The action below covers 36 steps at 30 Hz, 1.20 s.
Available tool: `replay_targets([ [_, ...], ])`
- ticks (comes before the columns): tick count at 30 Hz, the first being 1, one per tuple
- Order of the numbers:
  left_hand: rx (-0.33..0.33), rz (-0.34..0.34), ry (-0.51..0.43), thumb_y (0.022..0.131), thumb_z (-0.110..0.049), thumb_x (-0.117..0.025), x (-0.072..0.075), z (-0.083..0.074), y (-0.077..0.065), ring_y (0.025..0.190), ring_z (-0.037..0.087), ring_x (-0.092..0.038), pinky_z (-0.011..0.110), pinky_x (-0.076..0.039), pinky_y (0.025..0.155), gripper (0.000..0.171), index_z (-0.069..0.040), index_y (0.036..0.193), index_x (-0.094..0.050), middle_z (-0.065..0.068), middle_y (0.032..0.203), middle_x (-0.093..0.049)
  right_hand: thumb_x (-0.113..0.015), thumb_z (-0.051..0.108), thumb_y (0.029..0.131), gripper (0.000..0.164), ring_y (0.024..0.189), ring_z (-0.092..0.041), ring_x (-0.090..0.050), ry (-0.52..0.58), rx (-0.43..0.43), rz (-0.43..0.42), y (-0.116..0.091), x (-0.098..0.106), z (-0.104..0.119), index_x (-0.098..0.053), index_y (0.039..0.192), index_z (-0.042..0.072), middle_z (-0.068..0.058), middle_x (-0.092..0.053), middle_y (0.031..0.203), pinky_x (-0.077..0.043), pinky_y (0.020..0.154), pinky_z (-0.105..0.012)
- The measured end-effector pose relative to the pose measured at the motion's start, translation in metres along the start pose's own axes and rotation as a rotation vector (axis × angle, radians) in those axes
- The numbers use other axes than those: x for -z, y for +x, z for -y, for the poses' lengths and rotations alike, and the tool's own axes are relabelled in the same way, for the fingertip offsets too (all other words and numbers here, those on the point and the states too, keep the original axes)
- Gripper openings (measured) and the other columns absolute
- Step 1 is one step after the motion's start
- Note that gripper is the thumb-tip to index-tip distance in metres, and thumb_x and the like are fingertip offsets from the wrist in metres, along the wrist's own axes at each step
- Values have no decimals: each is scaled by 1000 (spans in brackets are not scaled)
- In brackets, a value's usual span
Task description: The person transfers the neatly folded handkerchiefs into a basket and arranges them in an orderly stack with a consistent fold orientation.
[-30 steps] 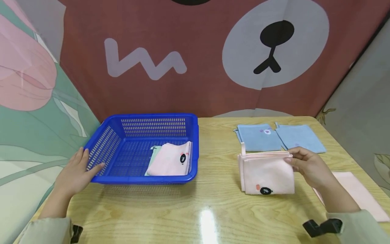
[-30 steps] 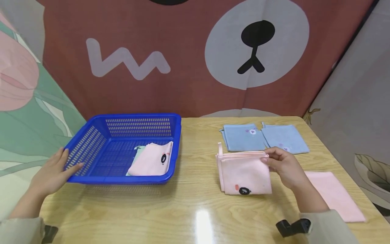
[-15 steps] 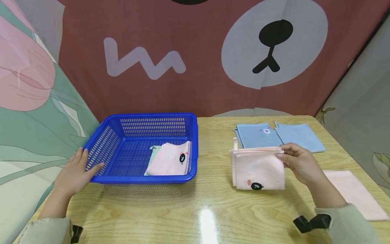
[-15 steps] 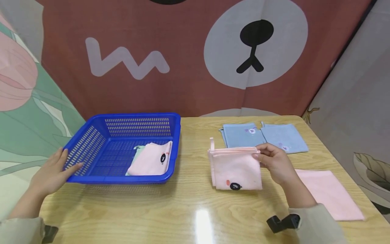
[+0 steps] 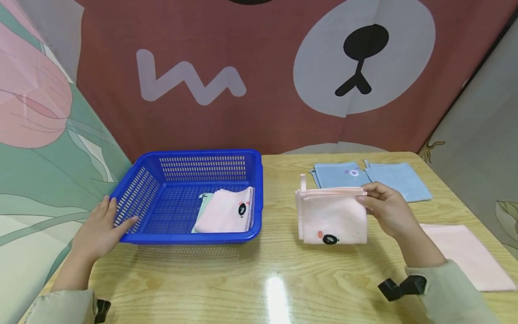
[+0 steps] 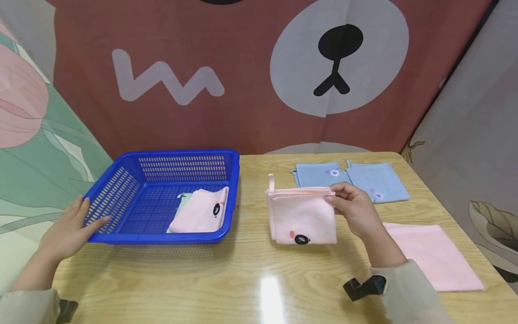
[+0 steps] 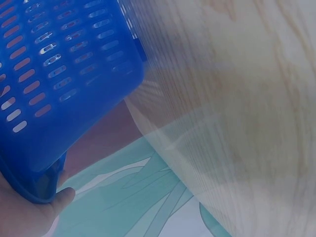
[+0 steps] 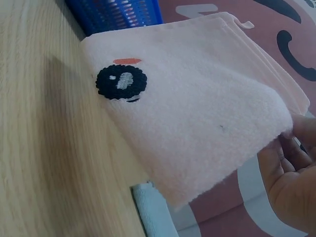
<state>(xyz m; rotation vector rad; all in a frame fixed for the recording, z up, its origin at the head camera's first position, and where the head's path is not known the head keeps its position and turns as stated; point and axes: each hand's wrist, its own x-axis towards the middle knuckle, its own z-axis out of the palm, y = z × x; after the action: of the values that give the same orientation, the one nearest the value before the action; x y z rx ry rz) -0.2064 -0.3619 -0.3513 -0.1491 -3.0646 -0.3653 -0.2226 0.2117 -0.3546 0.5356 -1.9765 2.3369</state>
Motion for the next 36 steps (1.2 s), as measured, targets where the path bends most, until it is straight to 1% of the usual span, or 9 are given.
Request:
replay_targets([
  [7, -4, -7, -5, 90, -45, -31, -1, 0, -1, 121, 48, 6, 59, -5, 95, 80, 18, 129, -1, 38, 132, 4, -50, -4, 84, 21, 64, -6, -53, 23, 5, 0, 7, -10, 6, -61, 89, 14, 4, -60, 78, -45, 56, -18],
  [13, -7, -21, -12, 90, -45, -31, 0, 0, -1, 121, 48, 5, 59, -5, 95, 80, 18, 129, -2, 38, 132, 3, -50, -5, 84, 21, 63, -6, -52, 30, 14, -26, 16, -20, 12, -61, 86, 14, 4, -57, 74, -44, 54, -18],
  [20, 8, -5, -4, 90, -46, -31, 0, -2, -1, 120, 49, 4, 60, -8, 93, 81, 18, 129, -1, 37, 132, 4, -53, -2, 83, 19, 59, -6, -50, 55, 37, -27, 27, -32, 18, -61, 87, 14, 4, -54, 73, -43, 51, -18],
  [26, 4, 0, 4, 90, -45, -31, 0, -2, 0, 120, 49, 4, 60, -8, 94, 80, 18, 129, -2, 38, 132, 4, -51, -4, 83, 21, 60, -6, -51, 72, 28, -32, 36, -40, 20, -61, 85, 15, 5, -53, 72, -44, 52, -18],
  [36, -14, -25, -7, 90, -45, -31, -1, 3, 0, 121, 48, 5, 59, -5, 95, 80, 18, 129, -2, 38, 132, 3, -55, 0, 82, 17, 61, -7, -50, 66, 31, -38, 45, -52, 30, -61, 85, 15, 4, -55, 72, -43, 53, -20],
])
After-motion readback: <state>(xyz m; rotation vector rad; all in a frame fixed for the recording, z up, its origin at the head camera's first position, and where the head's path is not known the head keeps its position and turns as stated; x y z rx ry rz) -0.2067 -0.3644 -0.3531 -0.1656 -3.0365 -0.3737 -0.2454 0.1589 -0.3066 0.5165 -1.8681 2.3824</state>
